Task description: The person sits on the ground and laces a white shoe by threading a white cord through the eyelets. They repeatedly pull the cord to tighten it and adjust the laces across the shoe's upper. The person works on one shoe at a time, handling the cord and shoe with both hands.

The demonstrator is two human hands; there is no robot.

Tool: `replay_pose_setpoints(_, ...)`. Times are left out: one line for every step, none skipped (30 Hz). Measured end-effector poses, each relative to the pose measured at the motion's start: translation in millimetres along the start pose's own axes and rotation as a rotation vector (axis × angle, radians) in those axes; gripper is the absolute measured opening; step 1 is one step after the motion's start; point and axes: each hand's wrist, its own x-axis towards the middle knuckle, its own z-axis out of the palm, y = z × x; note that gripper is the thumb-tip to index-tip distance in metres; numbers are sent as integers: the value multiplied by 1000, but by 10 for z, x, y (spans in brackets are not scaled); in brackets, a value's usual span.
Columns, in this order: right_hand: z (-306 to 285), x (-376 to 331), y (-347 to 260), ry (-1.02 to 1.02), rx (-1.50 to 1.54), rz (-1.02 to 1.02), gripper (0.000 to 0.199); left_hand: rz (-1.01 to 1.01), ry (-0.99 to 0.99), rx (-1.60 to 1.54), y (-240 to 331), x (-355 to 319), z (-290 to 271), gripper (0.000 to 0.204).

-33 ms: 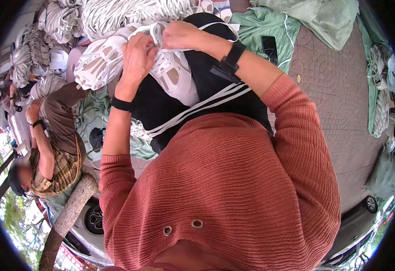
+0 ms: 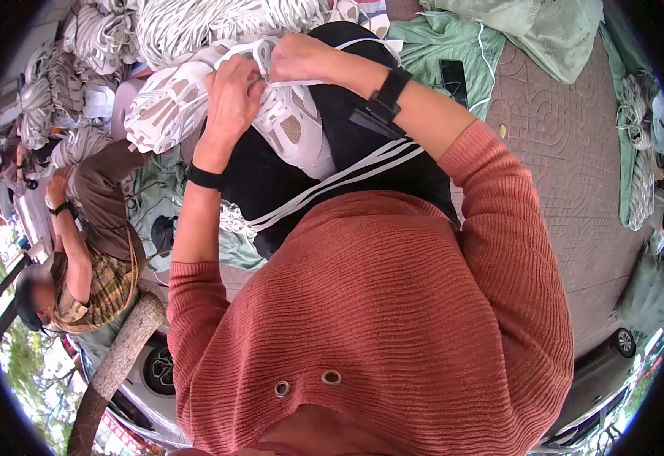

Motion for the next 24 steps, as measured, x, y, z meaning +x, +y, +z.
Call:
replay_pose_setpoints(-39, 22, 4, -54, 108, 17, 18, 55, 4, 8, 8, 6, -8, 18)
replay_pose_setpoints(-73, 41, 7, -109, 217, 33, 18, 54, 16, -10, 9, 9, -5, 17)
replay_pose_setpoints(-84, 62, -62, -116, 117, 66, 20, 51, 31, -27, 9, 16, -3, 16)
replay_pose_setpoints(-152, 20, -195, -105, -19, 77, 24, 42, 48, -42, 0, 9, -3, 15)
replay_pose_setpoints(-231, -33, -332, -95, -155, 87, 28, -19, 24, -137, -48, 0, 26, 14)
replay_pose_setpoints(-273, -78, -404, -85, -291, 100, 33, -78, -3, -236, -86, 3, 50, 12)
replay_pose_setpoints(-280, -57, -332, 62, -373, -39, 41, -140, -28, -334, -121, -14, 62, 11)
replay_pose_setpoints(-277, 17, -204, 209, -453, -180, 50, -104, -12, -314, -153, -52, 64, 11)
replay_pose_setpoints(-233, 103, -175, 244, -331, -392, 55, -62, 4, -294, -149, -37, 26, 10)
replay_pose_setpoints(-210, 118, -123, 190, -331, -419, 52, -22, 22, -274, -163, -42, -1, 10)
replay_pose_setpoints(-187, 123, -69, 135, -332, -445, 48, -18, 29, -292, -260, -84, -41, 12)
replay_pose_setpoints(-188, 108, -75, 82, -336, -462, 45, 108, 133, -33, -374, -91, -191, 11)
replay_pose_setpoints(-204, 115, -56, 65, -294, -471, 42, 147, 211, 99, -650, -143, -371, 11)
replay_pose_setpoints(-251, 149, -2, 47, -260, -482, 39, -9, 313, 167, -1036, -249, -544, 11)
replay_pose_setpoints(-328, 143, 62, 47, -237, -475, 36, -124, 408, 185, -1323, -278, -896, 11)
replay_pose_setpoints(-380, 104, 78, 52, -240, -447, 34, -340, 515, 210, -1525, -348, -1205, 12)
replay_pose_setpoints(-379, 100, 21, 26, -223, -451, 32, -480, 627, 295, -2076, -724, -1661, 16)
replay_pose_setpoints(-349, 112, -35, -16, -207, -463, 30, -614, 730, 430, -2765, -1331, -2228, 23)
replay_pose_setpoints(-212, 174, -137, -85, -174, -521, 30, -819, 805, 654, -3239, -2391, -3232, 30)
replay_pose_setpoints(-73, 236, -225, -147, -80, -609, 31, -983, 833, 907, -2998, -3314, -4534, 37)
replay_pose_setpoints(-152, 222, -144, -98, -197, -486, 31, -987, 789, 841, -3291, -2816, -3658, 39)
replay_pose_setpoints(-371, 78, -54, 25, -311, -372, 31, -905, 750, 804, -3050, -1709, -3123, 41)
replay_pose_setpoints(-366, 36, -162, 30, -349, -400, 31, -706, 704, 1028, -2949, -1907, -3274, 40)
replay_pose_setpoints(-357, 18, -225, 35, -395, -410, 31, -694, 772, 841, -2870, -2033, -3280, 38)
